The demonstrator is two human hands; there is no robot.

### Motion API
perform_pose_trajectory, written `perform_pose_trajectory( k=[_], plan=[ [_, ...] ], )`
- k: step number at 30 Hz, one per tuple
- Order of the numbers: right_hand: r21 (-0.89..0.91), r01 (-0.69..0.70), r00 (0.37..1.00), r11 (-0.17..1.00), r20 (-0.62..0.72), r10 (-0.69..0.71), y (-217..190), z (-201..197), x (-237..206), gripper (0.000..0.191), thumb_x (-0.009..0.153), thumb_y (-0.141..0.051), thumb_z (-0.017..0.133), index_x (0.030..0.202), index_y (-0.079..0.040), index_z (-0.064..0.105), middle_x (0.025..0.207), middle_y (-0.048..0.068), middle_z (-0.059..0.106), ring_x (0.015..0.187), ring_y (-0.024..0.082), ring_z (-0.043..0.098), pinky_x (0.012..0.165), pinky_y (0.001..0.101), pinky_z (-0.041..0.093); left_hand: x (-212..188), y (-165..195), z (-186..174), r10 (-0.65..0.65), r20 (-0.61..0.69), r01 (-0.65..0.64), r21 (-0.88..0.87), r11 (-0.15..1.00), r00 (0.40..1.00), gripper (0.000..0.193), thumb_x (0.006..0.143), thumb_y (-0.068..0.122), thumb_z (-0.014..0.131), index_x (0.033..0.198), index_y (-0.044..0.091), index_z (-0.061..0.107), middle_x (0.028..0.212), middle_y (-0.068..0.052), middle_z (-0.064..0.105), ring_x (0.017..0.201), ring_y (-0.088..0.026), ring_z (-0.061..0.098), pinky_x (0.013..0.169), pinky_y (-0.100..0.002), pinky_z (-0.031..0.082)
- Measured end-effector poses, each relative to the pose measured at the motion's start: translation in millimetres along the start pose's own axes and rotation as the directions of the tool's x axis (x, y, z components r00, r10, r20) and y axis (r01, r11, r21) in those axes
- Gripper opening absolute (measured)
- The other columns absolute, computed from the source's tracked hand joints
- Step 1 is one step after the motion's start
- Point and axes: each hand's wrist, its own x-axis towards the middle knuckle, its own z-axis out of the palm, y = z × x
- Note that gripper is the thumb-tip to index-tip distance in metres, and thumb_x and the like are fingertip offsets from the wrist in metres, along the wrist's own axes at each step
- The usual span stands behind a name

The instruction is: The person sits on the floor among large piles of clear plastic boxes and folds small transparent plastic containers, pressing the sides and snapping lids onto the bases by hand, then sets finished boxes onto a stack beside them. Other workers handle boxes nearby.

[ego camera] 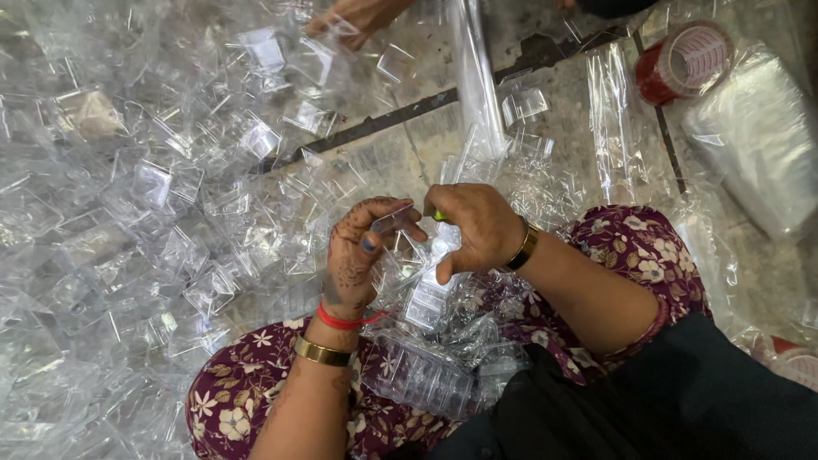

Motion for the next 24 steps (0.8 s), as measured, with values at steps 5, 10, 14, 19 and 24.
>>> perform_pose_trajectory(
  k=[5, 10, 14, 19, 24],
  plan=[
    [-0.1, 0.066, 0.996, 0.993, -0.06, -0.072, -2.1, 1.6, -2.8, 0.077, 0.083, -0.084, 0.055, 0.094, -0.008, 0.061, 0.076, 0.005, 0.061, 0.067, 0.028, 0.064, 0.06, 0.0395, 0.048, -1.1, -0.4, -4.0, 0.04, 0.005, -0.04, 0.053, 0.998, 0.999, 0.072, 0.093, 0.056, 0.078, 0.132, -0.003, 0.063, 0.124, -0.019, 0.068, 0.109, -0.029, 0.07, 0.093, -0.038, 0.055],
    [-0.287, 0.142, 0.972, 0.947, -0.141, -0.189, -5.2, 5.0, -7.4, 0.062, 0.09, -0.071, 0.06, 0.079, -0.01, 0.059, 0.068, 0.005, 0.06, 0.059, 0.027, 0.061, 0.053, 0.0397, 0.046, 1.5, 3.6, -4.9, 0.045, -0.002, -0.045, 0.048, 0.998, 0.999, 0.078, 0.091, 0.059, 0.077, 0.134, -0.004, 0.056, 0.126, -0.019, 0.066, 0.108, -0.028, 0.069, 0.085, -0.037, 0.055],
    [-0.16, 0.15, 0.951, 0.976, -0.245, -0.186, -0.3, 6.3, -6.6, 0.057, 0.099, -0.064, 0.061, 0.082, -0.011, 0.058, 0.071, 0.005, 0.061, 0.063, 0.026, 0.063, 0.056, 0.0373, 0.047, 3.8, 2.0, 3.5, 0.028, 0.042, -0.028, -0.01, 1.0, 0.999, 0.092, 0.091, 0.069, 0.069, 0.146, -0.001, 0.046, 0.128, -0.016, 0.062, 0.103, -0.024, 0.07, 0.089, -0.037, 0.058],
    [0.0, 0.007, 0.953, 1.0, -0.304, -0.007, -0.6, 2.6, -4.8, 0.056, 0.096, -0.065, 0.059, 0.089, -0.009, 0.059, 0.076, 0.004, 0.059, 0.062, 0.021, 0.058, 0.057, 0.0342, 0.044, 7.9, -0.3, 12.0, 0.074, -0.062, -0.054, 0.276, 0.96, 0.995, 0.099, 0.089, 0.074, 0.065, 0.155, 0.004, 0.039, 0.123, -0.011, 0.06, 0.092, -0.014, 0.063, 0.082, -0.03, 0.054],
    [0.025, 0.035, 0.954, 0.999, -0.298, -0.026, -12.2, 3.8, -1.6, 0.048, 0.091, -0.047, 0.075, 0.107, -0.003, 0.067, 0.071, 0.003, 0.059, 0.057, 0.017, 0.057, 0.053, 0.0328, 0.044, 5.4, -3.9, 15.6, 0.145, -0.135, -0.064, 0.477, 0.877, 0.98, 0.096, 0.092, 0.067, 0.069, 0.157, 0.005, 0.033, 0.125, -0.007, 0.05, 0.1, -0.014, 0.053, 0.092, -0.031, 0.05]
  ],
)
